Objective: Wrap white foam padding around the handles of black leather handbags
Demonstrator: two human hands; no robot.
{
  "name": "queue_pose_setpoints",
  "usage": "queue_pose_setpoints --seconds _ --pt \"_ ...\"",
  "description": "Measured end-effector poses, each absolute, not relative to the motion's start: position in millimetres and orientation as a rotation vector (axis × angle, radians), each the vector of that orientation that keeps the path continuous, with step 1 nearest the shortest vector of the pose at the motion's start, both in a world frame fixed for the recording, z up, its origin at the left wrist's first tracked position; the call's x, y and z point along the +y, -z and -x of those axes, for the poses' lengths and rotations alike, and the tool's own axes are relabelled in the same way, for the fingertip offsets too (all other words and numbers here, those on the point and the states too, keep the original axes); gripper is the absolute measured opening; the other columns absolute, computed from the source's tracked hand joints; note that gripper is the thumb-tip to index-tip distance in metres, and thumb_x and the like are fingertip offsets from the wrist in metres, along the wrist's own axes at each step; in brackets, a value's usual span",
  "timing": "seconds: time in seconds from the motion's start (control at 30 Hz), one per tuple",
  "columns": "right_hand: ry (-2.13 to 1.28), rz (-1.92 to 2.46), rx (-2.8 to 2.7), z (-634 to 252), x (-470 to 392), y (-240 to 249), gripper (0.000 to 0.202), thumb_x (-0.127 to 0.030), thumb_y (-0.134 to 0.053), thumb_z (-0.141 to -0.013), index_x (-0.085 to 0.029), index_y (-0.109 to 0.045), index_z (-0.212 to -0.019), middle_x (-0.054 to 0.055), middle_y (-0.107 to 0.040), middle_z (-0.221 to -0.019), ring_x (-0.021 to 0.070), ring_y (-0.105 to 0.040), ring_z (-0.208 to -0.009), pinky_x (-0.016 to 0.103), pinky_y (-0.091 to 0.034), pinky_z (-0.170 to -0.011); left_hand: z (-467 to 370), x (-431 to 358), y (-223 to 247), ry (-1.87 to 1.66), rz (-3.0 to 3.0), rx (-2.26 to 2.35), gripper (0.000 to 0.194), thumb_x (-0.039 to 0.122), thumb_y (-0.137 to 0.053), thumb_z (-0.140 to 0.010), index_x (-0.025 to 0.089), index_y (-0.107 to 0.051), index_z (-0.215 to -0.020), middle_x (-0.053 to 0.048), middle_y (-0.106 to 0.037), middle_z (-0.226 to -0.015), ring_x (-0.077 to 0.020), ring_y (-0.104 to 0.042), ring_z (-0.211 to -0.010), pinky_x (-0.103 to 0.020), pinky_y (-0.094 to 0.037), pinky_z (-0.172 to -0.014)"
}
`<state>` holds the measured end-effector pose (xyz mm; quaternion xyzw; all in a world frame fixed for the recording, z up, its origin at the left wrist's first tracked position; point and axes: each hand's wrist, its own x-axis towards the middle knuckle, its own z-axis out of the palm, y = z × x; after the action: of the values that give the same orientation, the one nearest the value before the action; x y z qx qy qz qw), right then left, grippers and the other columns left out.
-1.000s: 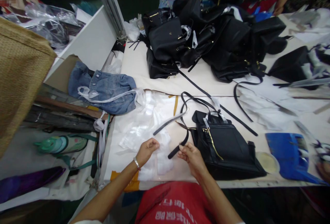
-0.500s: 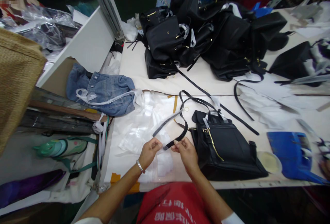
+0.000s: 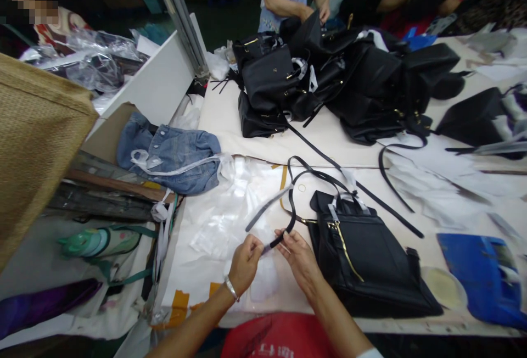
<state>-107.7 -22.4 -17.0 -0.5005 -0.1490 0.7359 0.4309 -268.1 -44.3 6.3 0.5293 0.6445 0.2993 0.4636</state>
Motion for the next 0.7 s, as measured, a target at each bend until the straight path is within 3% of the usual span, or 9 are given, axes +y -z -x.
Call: queue_pose_setpoints --seconds 0.17,0.33,0.53,0.7 --pt "-1.938 1.178 -0.420 119 -33 11 0.029 -0.039 -0.069 -0.073 -0.019 -0.062 -0.092 0.008 -0.064 -0.109 0.0205 -0.060 -0.098 0.034 -0.046 -0.086 259 -36 -12 -0.792 -1.301 1.567 0.017 0.033 -0.041 -0.089 0.022 -0.049 -0.079 0.001 -0.059 -0.075 -0.0159 -0.056 -0.072 -0.026 -0.040 -0.068" --pt "-2.034 1.096 -0.293 102 -4 12 0.041 -0.044 -0.063 -0.077 -0.021 -0.058 -0.111 0.010 -0.063 -0.113 0.0234 -0.058 -0.106 0.039 -0.045 -0.088 255 -29 -11 -0.767 -1.343 1.621 0.018 0.033 -0.041 -0.088 0.022 -0.050 -0.077 0.001 -0.057 -0.072 -0.0159 -0.054 -0.069 -0.026 -0.039 -0.065" --pt "-1.917 1.139 -0.326 105 17 13 0.028 -0.038 -0.069 -0.074 -0.021 -0.063 -0.095 0.008 -0.065 -0.109 0.0227 -0.059 -0.105 0.038 -0.045 -0.091 247 -6 -7 -0.811 -1.324 1.670 0.018 0.034 -0.041 -0.088 0.023 -0.050 -0.077 0.000 -0.058 -0.073 -0.0177 -0.055 -0.072 -0.029 -0.040 -0.067" --pt "-2.029 1.147 -0.397 96 33 16 0.035 -0.044 -0.066 -0.074 -0.021 -0.063 -0.100 0.010 -0.065 -0.111 0.0252 -0.057 -0.108 0.042 -0.044 -0.093 238 14 5 -0.820 -1.268 1.718 0.017 0.034 -0.043 -0.088 0.023 -0.050 -0.077 -0.002 -0.059 -0.074 -0.0189 -0.055 -0.073 -0.031 -0.040 -0.069"
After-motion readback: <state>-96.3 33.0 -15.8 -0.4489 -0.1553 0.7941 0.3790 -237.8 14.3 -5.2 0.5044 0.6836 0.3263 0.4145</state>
